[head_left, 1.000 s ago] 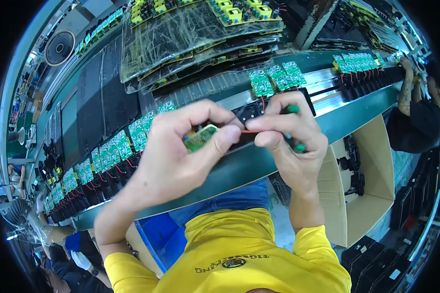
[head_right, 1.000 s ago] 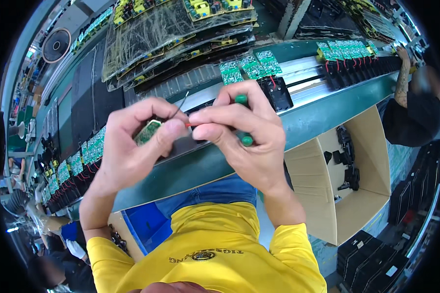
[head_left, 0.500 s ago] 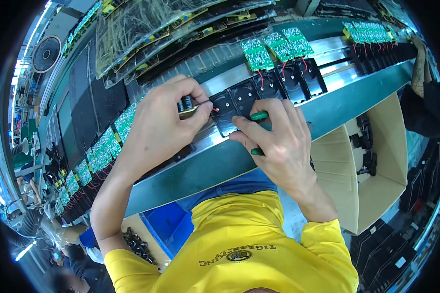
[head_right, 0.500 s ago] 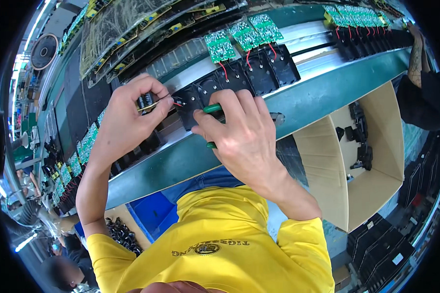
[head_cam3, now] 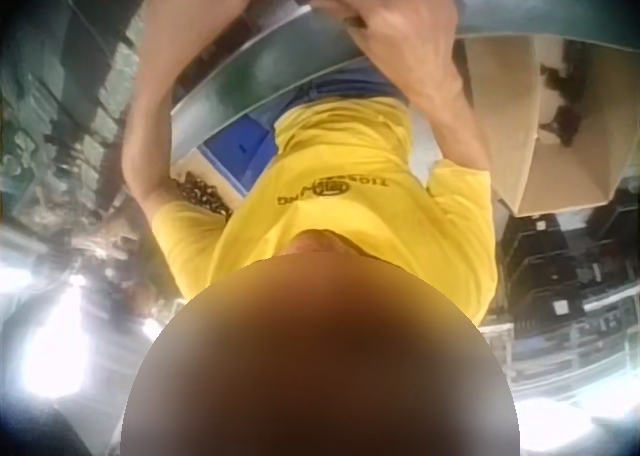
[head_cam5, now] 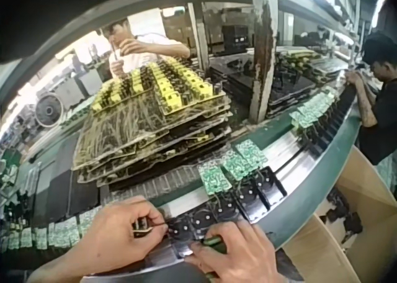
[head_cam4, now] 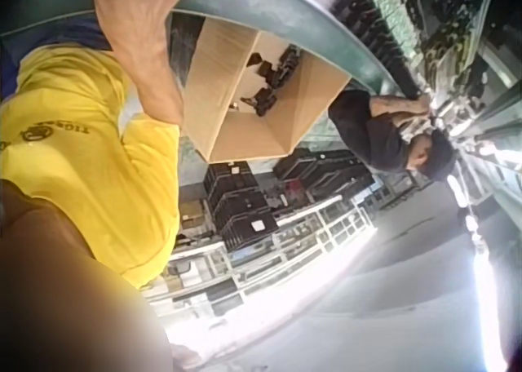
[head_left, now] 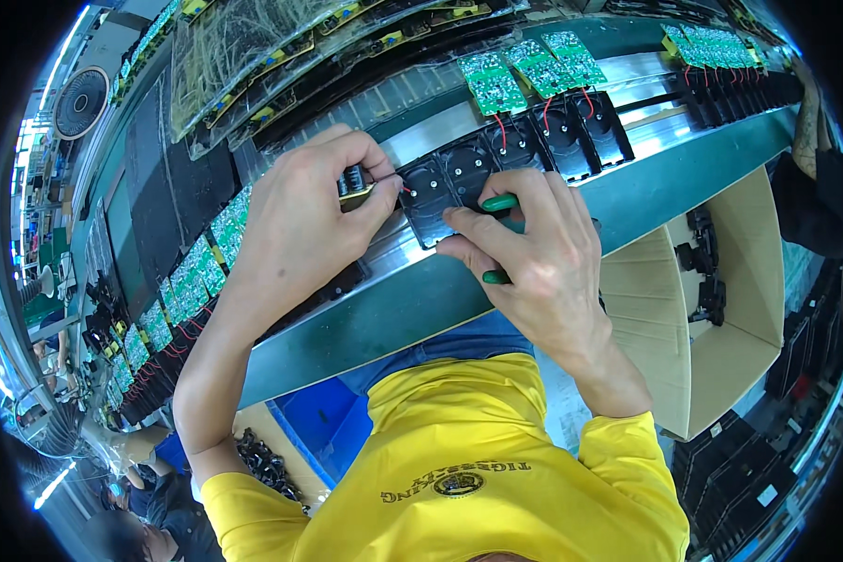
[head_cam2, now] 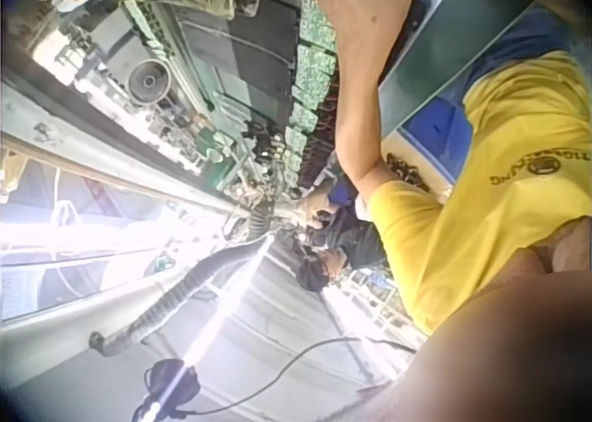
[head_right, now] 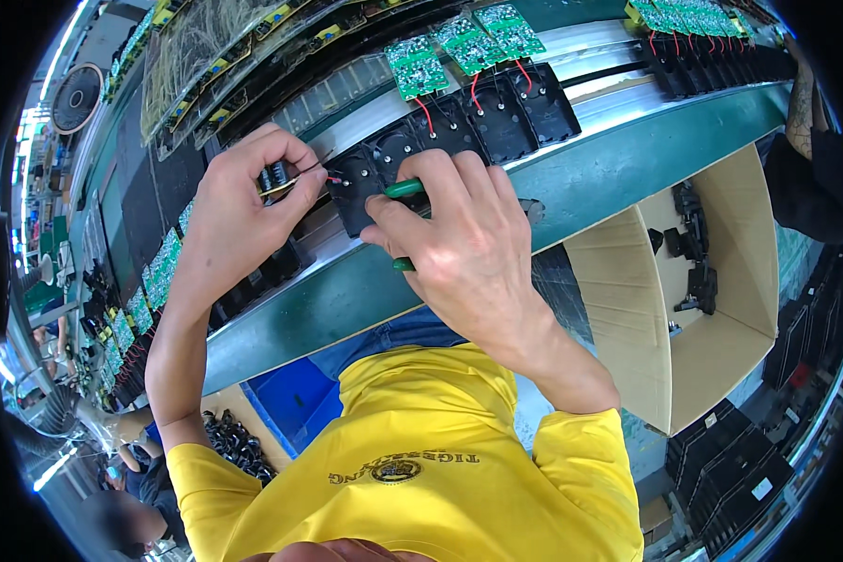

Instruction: Assembling electronic components on a production line by placing PCBs on a track and trimming leads with pliers.

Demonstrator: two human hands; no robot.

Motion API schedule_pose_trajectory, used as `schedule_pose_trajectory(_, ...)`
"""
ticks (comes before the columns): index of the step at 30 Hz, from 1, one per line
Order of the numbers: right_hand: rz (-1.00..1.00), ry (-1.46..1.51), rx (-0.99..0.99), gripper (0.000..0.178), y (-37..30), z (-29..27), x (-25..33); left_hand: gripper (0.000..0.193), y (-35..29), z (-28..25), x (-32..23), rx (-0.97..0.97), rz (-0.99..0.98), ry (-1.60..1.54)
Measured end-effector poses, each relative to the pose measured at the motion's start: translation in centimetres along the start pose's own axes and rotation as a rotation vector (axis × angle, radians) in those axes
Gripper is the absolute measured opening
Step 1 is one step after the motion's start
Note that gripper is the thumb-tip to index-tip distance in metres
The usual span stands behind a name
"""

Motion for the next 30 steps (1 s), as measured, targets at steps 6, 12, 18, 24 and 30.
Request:
schedule_pose_trajectory(6,0.010,0.001,0.008,0.025,0.1,0.0,0.0,0.009,-0.1,0.0,-0.3,-0.004,0.047,0.077)
schedule_pose_trajectory(12,-0.050,-0.004,0.008,0.044,0.4,-0.4,0.1,0.007,-0.1,0.2,-1.1,0.033,0.070,0.119)
schedule_pose_trajectory(18,0.186,0.916,-0.102,0.048,4.3,-3.0,1.5,0.007,-0.2,-0.2,-0.2,0.092,0.201,0.146)
schedule_pose_trajectory(24,0.341,1.671,-0.186,0.045,9.2,1.5,-0.8,0.009,-0.1,-0.3,0.7,0.084,0.447,0.293)
schedule_pose_trajectory(30,0.399,1.656,-0.201,0.050,9.7,4.9,-0.9,0.012,-0.3,0.6,1.4,-0.021,0.563,0.372)
Point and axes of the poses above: each hand's wrist, its own y-axis towards the middle knuckle, its own z-axis out of the palm, x = y × z, the point moved 3 cm from there along y, towards the middle knuckle, and after that the axes turned 1 degree about -z, right-handed, at the moved point
